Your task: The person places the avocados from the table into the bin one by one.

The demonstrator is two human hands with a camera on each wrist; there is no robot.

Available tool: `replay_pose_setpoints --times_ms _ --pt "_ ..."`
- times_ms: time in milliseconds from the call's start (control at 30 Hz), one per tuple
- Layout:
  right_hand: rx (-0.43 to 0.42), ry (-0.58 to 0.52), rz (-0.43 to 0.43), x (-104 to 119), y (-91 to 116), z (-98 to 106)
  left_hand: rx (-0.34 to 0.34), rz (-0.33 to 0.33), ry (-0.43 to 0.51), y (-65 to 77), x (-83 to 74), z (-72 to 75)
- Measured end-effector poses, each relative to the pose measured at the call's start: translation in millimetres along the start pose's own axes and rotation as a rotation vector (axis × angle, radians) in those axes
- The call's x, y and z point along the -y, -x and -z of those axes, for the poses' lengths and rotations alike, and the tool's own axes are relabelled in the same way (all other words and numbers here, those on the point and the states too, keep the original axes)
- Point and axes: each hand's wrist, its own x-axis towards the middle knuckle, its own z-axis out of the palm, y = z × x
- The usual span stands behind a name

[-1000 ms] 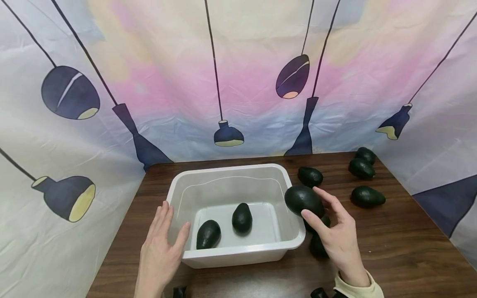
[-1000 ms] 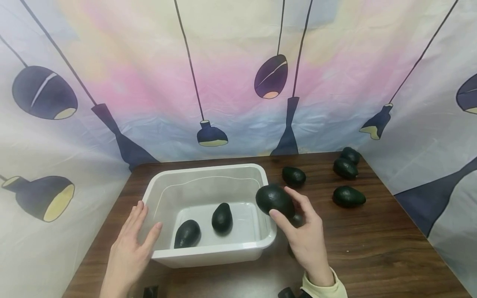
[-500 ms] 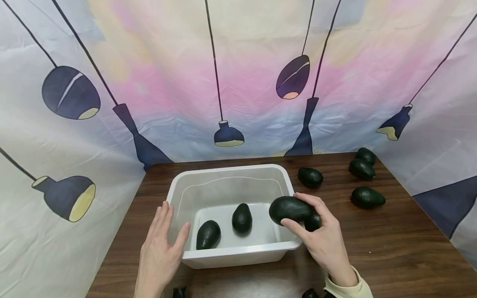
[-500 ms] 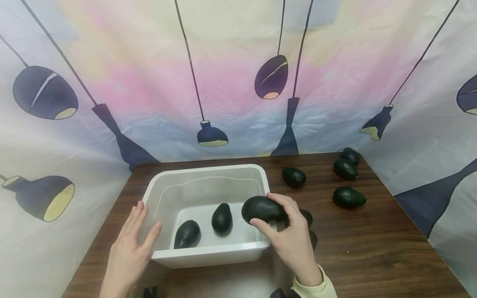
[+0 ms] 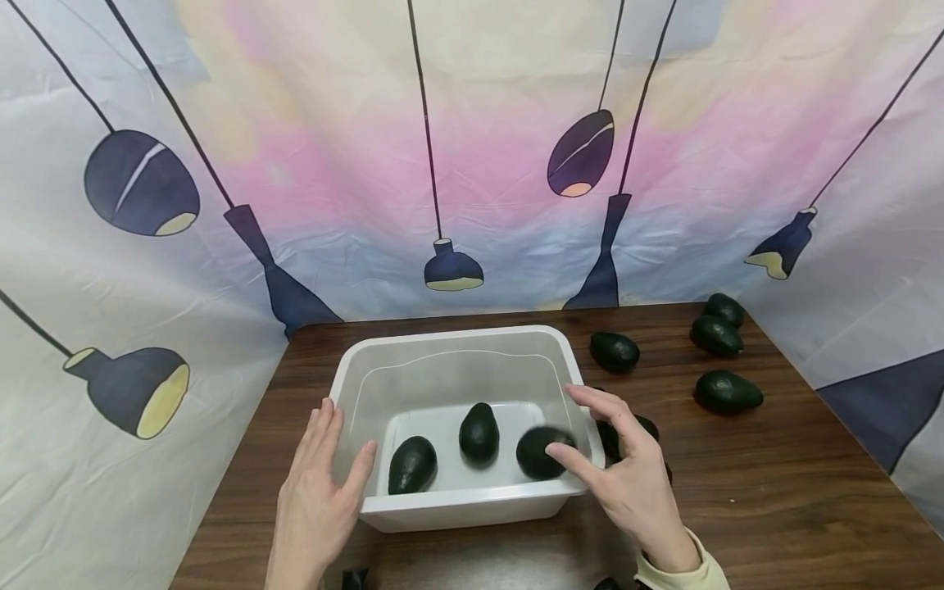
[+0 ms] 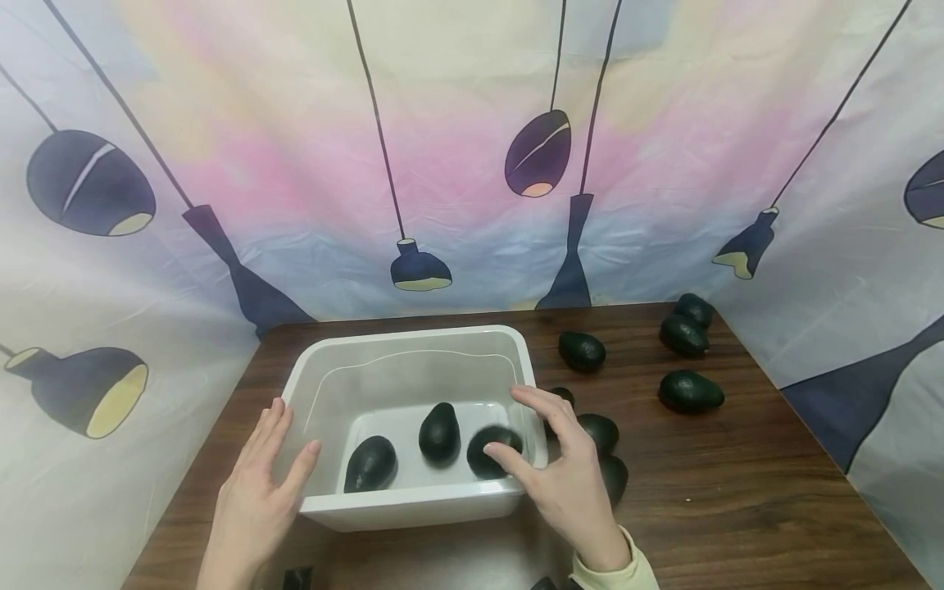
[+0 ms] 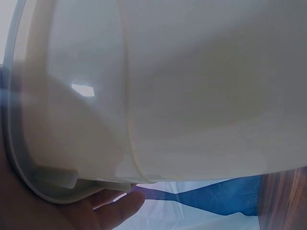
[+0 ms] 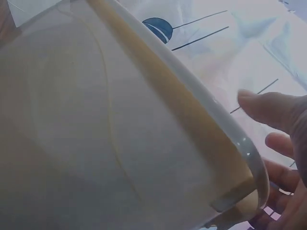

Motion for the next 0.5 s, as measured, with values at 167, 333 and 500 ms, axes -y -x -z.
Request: replay_pose_setpoints --times_ms 167,333,500 --pt "-0.026 -0.018 -0.052 3.1 -0.7 3.2 0.002 0.001 0.002 0.1 0.0 0.1" --pt "-0.047 -0.030 -0.123 1.5 0.0 8.9 0.002 0.003 0.000 -0.1 -0.3 0.2" --pt "-0.088 0.011 -0.149 -9.0 2.9 16.6 0.005 0.010 0.002 0.1 -0.8 -0.1"
